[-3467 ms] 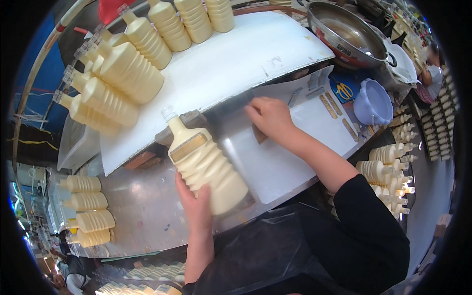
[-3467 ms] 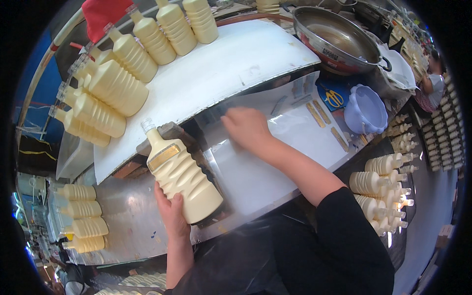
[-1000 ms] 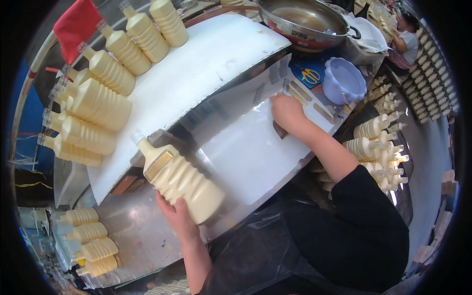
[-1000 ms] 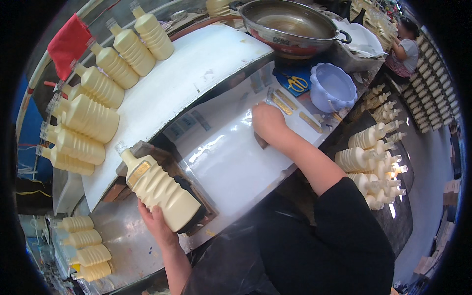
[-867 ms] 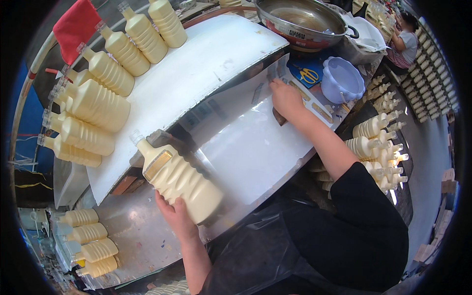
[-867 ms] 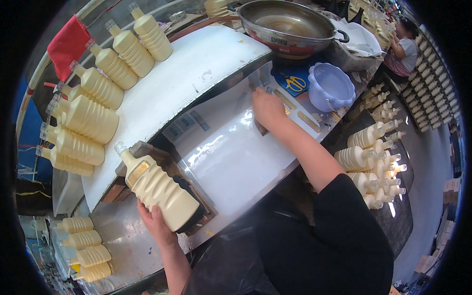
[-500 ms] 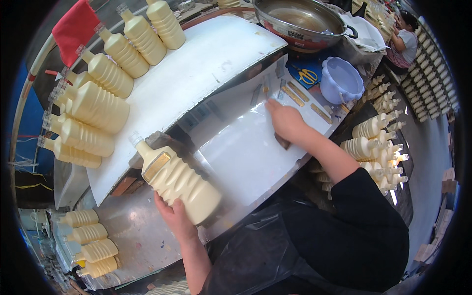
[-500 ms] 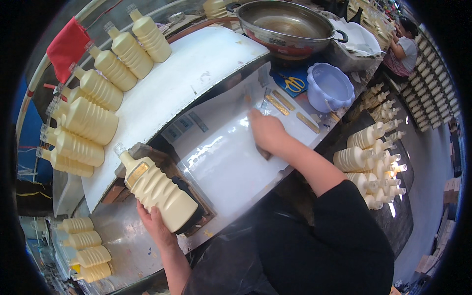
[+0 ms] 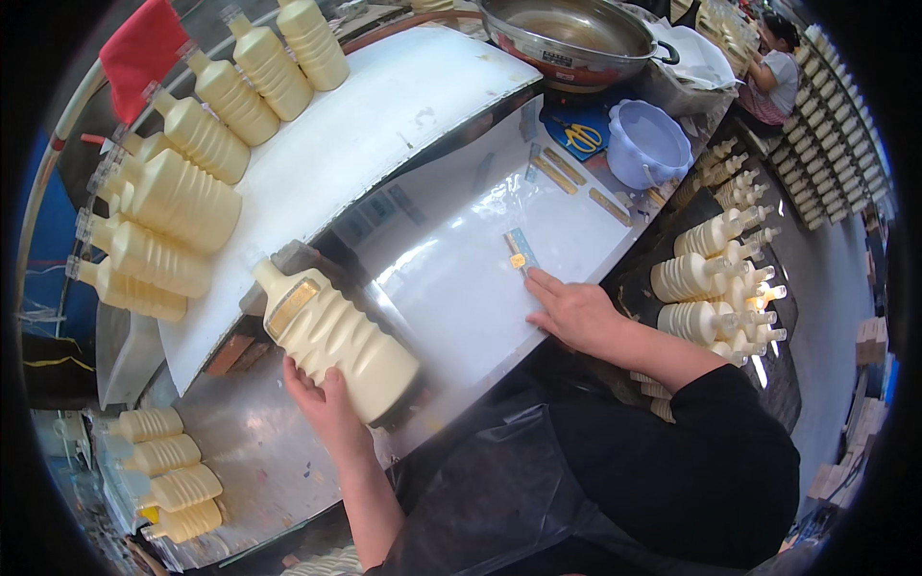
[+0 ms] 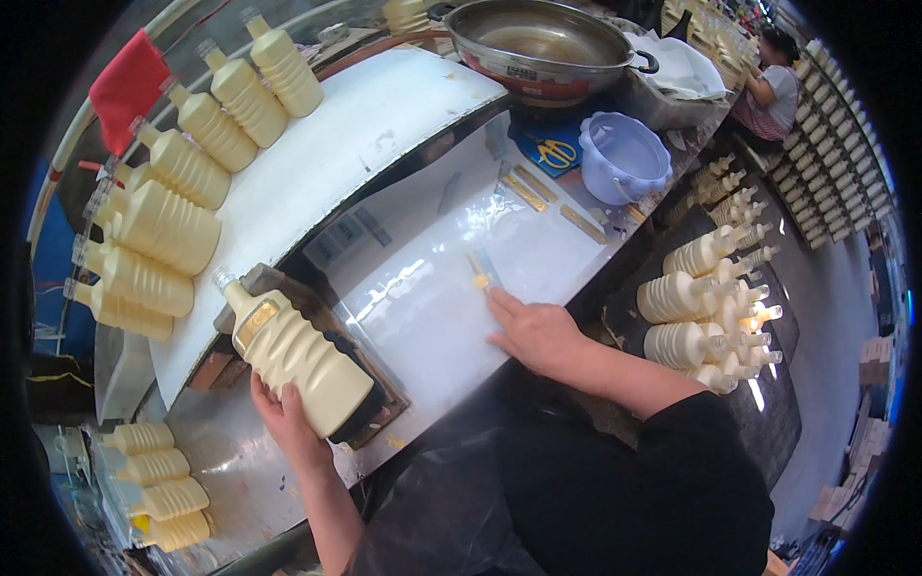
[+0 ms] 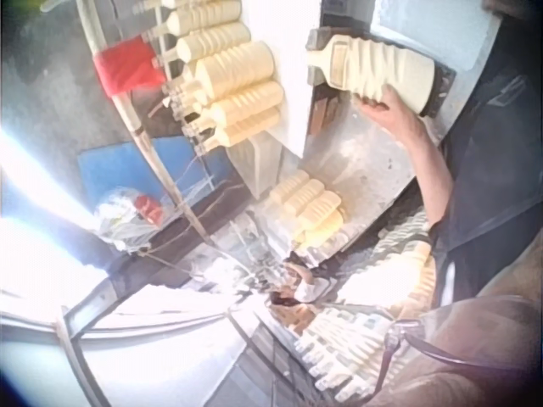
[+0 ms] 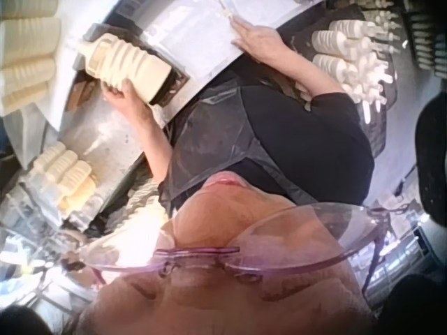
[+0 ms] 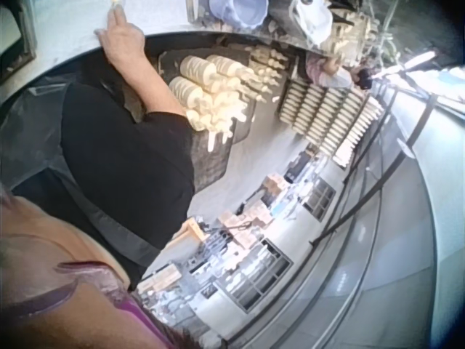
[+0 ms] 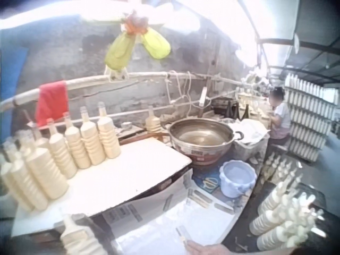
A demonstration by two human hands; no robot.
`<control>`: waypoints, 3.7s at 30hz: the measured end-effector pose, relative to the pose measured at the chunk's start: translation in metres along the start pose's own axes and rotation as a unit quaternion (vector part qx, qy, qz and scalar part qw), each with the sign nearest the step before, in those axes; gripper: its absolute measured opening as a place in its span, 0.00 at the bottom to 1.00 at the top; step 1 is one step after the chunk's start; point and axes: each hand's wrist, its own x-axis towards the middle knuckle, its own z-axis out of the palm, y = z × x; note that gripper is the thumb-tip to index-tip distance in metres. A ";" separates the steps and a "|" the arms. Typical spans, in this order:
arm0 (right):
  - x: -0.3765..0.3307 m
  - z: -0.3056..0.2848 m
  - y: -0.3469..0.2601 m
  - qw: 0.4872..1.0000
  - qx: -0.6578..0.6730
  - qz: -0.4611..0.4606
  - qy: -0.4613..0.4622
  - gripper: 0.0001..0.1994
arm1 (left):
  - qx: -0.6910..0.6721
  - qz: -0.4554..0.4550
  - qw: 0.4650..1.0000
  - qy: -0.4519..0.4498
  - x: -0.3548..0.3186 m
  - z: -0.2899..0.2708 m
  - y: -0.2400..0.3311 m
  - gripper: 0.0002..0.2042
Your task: The person applies adhesive labels to the necks and bodies of multiple plastic bottles. They smooth each label by hand, then place the finished bottles on a nearby shelf. The process repeats for several bottles in sequence.
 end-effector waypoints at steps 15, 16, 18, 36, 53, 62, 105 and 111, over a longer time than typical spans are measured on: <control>-0.022 0.000 0.008 0.976 0.218 -0.010 0.026 0.07 | 0.216 0.305 0.926 -0.055 -0.048 0.014 0.033 0.18; -0.013 -0.011 -0.006 0.932 0.329 0.147 -0.035 0.09 | 0.246 0.330 0.908 -0.082 -0.050 0.019 0.034 0.19; 0.007 -0.021 -0.028 0.864 0.450 0.212 -0.074 0.12 | 0.303 0.384 0.863 -0.126 -0.053 0.038 0.037 0.20; 0.045 -0.059 -0.136 0.729 0.664 0.099 -0.135 0.19 | 0.405 0.464 0.787 -0.024 -0.053 0.042 0.025 0.16; 0.085 -0.027 -0.127 0.720 0.626 0.085 -0.287 0.04 | -0.237 -0.070 0.969 -0.017 -0.075 -0.020 0.030 0.11; 0.108 -0.014 -0.129 0.822 0.528 0.054 -0.208 0.08 | -0.047 -0.048 0.995 0.074 -0.059 -0.021 0.010 0.07; 0.100 0.028 -0.124 0.812 0.541 0.080 -0.204 0.26 | -0.041 0.013 0.999 0.029 -0.050 -0.018 -0.036 0.27; 0.100 0.026 -0.124 0.811 0.543 0.077 -0.206 0.27 | -0.044 0.008 0.999 0.026 -0.050 -0.018 -0.035 0.28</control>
